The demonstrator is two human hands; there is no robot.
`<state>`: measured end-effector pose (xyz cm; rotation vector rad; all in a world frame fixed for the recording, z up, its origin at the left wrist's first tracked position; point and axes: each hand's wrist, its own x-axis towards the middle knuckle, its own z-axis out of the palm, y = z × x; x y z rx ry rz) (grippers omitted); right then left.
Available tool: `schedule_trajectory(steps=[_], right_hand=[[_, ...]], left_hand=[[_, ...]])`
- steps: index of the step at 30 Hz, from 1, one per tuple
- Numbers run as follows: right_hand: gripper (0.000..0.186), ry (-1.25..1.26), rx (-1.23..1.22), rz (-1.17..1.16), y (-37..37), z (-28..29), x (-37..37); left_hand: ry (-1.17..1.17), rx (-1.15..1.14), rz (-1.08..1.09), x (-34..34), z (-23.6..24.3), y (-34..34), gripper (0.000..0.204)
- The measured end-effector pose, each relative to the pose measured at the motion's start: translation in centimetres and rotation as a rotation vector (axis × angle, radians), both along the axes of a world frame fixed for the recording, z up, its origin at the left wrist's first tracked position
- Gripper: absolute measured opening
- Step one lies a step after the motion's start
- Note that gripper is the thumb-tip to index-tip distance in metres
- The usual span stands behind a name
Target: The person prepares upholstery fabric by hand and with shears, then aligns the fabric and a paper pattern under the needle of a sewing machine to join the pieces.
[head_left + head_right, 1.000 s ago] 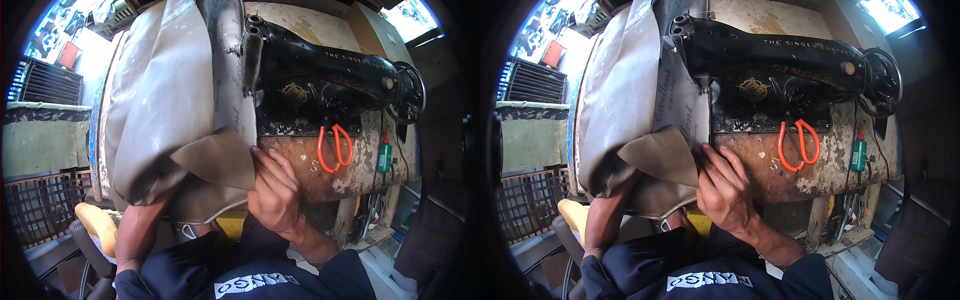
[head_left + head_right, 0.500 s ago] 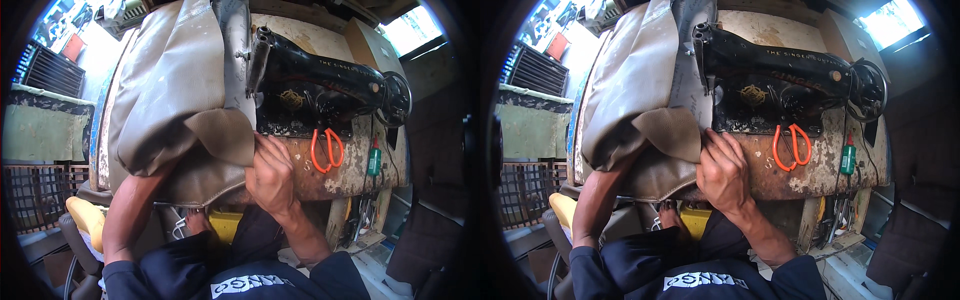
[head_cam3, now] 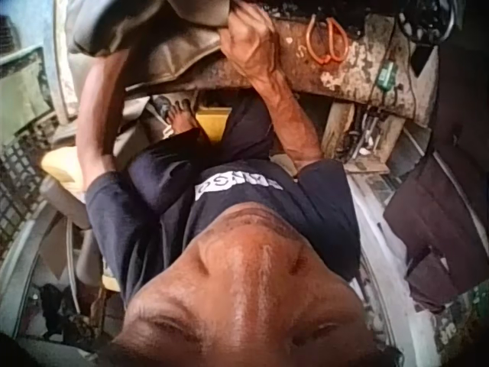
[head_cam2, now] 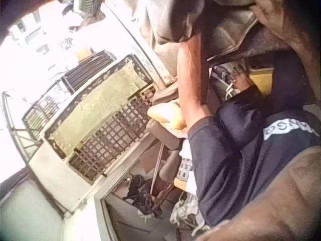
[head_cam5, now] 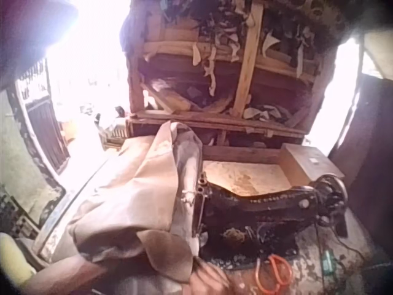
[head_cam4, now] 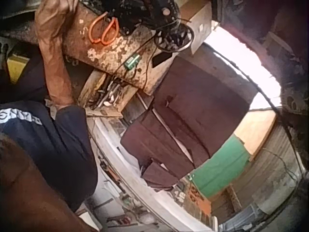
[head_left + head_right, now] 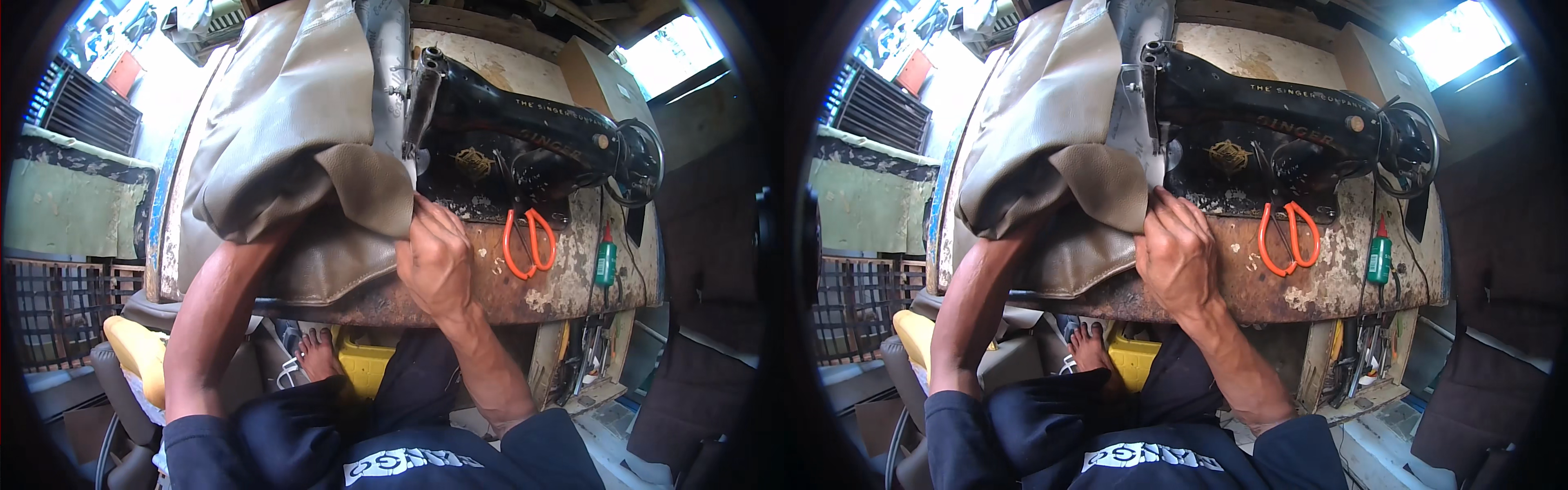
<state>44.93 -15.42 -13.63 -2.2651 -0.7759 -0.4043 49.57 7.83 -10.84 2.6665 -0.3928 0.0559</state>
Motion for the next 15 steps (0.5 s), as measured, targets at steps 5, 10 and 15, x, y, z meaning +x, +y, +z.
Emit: schedule_trajectory(steps=[5,10,15], right_hand=[[0.037,0.003,0.004,-0.03,0.0,-0.5,0.5],[0.036,-0.012,0.018,-0.036,0.3,-0.7,1.3],[0.034,-0.024,0.034,-0.061,0.5,-1.1,2.1]], left_hand=[[-0.006,-0.009,-0.012,1.3,-0.2,-0.3,0.044],[-0.006,-0.004,-0.009,2.2,-0.2,0.0,0.045],[-0.01,-0.006,-0.013,2.9,-0.2,0.2,0.046]])
